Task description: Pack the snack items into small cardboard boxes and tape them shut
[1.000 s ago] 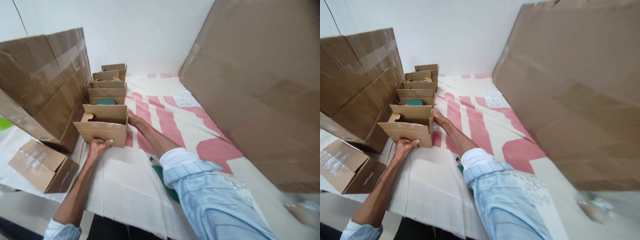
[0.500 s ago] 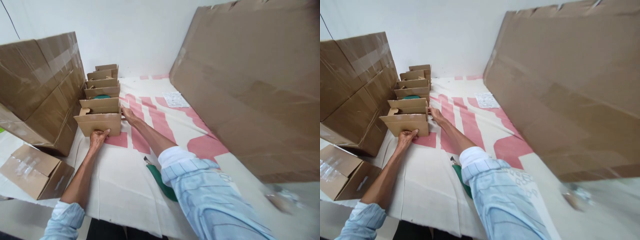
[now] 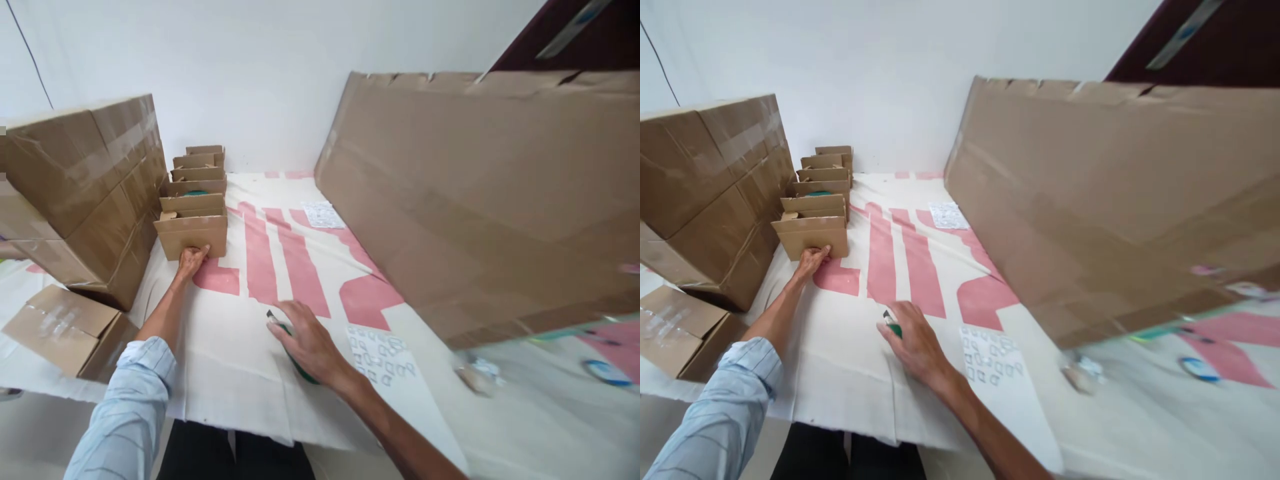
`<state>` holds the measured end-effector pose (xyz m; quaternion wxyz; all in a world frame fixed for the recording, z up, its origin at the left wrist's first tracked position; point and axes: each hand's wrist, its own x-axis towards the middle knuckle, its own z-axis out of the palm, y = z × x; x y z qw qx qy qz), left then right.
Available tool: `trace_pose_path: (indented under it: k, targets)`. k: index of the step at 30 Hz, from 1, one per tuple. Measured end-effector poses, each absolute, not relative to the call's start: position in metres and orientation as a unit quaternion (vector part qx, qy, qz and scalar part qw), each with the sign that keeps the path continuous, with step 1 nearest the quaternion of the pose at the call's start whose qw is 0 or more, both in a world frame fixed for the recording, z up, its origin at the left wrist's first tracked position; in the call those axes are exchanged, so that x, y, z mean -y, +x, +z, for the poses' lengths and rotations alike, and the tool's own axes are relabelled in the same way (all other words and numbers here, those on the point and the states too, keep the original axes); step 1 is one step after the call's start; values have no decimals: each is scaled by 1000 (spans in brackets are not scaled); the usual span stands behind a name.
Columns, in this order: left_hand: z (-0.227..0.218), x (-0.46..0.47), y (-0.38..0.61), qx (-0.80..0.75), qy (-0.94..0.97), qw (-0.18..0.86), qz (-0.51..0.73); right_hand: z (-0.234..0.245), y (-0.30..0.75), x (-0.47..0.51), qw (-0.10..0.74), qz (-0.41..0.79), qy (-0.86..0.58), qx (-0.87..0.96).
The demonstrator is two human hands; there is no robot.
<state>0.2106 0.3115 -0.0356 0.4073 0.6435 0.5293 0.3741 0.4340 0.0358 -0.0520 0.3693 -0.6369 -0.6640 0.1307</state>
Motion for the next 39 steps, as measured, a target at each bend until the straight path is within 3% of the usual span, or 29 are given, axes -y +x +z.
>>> trace_pose_path:
  k: [3, 8, 12, 16, 27, 33, 39]
  targets:
    - [-17, -286, 214, -505, 684, 393, 350, -82, 439, 12, 326, 35, -675, 661]
    - [30, -208, 169, -450, 762, 355, 302, -115, 436, 49, 292, -17, -697, 654]
    - [83, -159, 83, -398, 878, 203, 171, -124, 432, 51, 273, -50, -714, 643]
    - [118, -147, 1, -441, 885, 148, 8, -126, 425, 43, 250, -58, -739, 623]
    - [112, -142, -40, -425, 897, 7, -124, -113, 421, 41, 244, -59, -771, 585]
    - [119, -128, -27, -406, 910, -14, -90, -127, 424, 56, 246, -77, -788, 560]
    - [96, -86, 63, -334, 942, 22, -5, -131, 424, 67, 249, -82, -787, 558]
